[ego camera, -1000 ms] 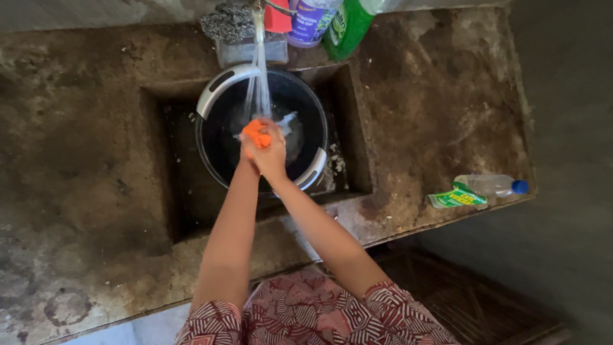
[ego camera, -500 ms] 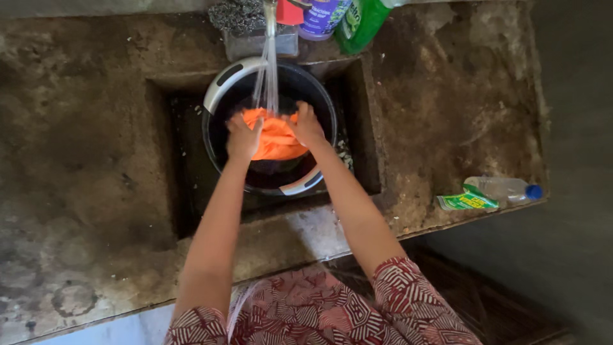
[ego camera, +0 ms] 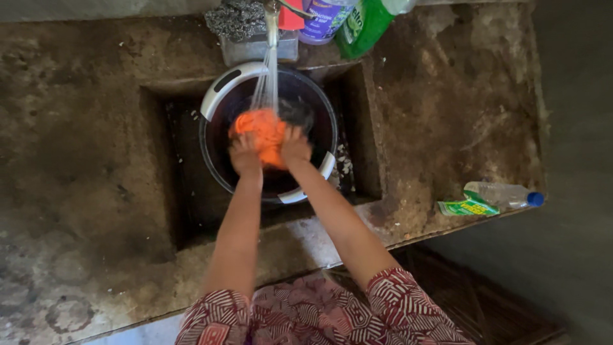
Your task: The person wipes a white plastic chair with an orange cloth, then wipes a red electric hot plate and places it on a table. They continue wiping the chair, then wash the orange cloth in a pot of water at a sink.
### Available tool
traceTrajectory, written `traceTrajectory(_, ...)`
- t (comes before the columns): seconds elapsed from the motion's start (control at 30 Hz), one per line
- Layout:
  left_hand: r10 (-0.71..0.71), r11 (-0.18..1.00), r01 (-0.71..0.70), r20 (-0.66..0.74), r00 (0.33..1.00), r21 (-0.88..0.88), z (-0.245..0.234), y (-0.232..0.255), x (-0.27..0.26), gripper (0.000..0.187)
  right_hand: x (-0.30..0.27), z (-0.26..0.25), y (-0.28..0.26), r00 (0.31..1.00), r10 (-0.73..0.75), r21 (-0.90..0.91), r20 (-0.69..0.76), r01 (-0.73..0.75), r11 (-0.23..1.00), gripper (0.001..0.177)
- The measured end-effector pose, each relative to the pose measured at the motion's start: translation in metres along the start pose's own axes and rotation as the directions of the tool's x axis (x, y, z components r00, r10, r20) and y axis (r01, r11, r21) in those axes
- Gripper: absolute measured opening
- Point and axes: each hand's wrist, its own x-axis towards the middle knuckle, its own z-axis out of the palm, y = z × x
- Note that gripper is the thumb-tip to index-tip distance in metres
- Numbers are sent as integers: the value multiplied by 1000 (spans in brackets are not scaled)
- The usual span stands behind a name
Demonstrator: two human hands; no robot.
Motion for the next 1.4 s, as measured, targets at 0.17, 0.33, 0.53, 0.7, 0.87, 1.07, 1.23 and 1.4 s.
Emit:
traceTrajectory(0.17, -3, 999, 2, -21, 1000, -51, 2, 2, 4, 74, -5, 3, 8, 987, -142, -4, 79, 143, 990, 38)
traceTrajectory(0.33, -217, 560, 241, 141, 966, -792, -6, -2, 2, 91, -10, 13, -9, 996, 73, 370, 43, -84, 925, 30)
traceTrajectory(0.53, -5, -909, 133, 329, 944, -396, 7, 3, 4, 65, -62, -55, -46, 993, -79, 979, 90, -103, -176, 24)
traceTrajectory(0.7, 160, -984, 149, -118, 980, -95, 0, 6, 18, 40, -112, -131, -63, 956, 60, 951, -287, 292, -99, 25)
traceTrajectory(0.87, 337, -917, 312, -66, 939, -249, -14, 16, 1, 42, -109, -132, -67, 760, 99, 602, -643, 421, 678, 34)
traceTrajectory(1.07, 210, -637, 296, 210, 955, -712, -76, 5, -24, 45, -20, -101, -5, 980, 17, 380, -200, 62, 923, 32)
traceTrajectory(1.23, -64, 807, 122, 119, 991, -577, -105, -25, -34, 65, -6, -62, 38, 958, -162, 180, -235, 206, 962, 68)
traceTrajectory(1.4, 168, 986, -168, 40, 985, 1, -71, -4, -28, 74, -10, 1, -21, 968, -246, -157, -59, 234, 960, 56)
